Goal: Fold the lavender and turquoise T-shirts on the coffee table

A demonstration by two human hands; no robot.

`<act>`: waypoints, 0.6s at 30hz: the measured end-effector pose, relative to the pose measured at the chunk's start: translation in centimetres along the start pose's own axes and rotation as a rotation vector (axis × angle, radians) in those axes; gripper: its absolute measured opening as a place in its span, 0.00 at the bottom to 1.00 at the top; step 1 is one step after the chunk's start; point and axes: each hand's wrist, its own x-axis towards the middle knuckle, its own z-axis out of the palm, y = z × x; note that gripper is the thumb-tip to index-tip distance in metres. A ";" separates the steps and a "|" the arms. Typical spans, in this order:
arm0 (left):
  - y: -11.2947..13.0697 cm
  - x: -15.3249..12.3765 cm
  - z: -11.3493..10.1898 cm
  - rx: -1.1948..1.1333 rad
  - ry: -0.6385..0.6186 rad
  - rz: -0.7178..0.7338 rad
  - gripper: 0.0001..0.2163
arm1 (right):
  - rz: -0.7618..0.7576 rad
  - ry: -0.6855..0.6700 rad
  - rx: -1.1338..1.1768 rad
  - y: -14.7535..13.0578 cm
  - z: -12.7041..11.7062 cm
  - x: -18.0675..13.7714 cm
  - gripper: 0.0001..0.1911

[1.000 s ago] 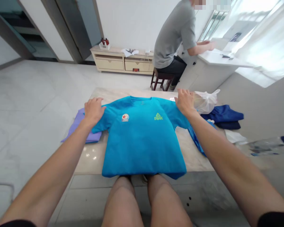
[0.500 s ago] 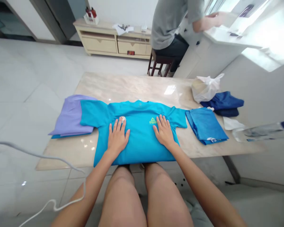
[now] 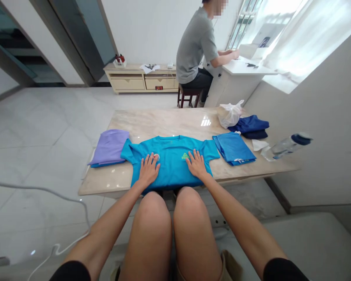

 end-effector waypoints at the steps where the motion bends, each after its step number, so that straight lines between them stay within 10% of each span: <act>1: -0.3 0.3 0.1 0.001 0.006 -0.028 0.32 | 0.007 0.005 0.000 0.2 0.1 0.2 0.36; 18: -3.8 17.1 1.5 -0.067 0.016 0.016 0.33 | -0.070 0.081 -0.069 4.0 0.7 17.5 0.38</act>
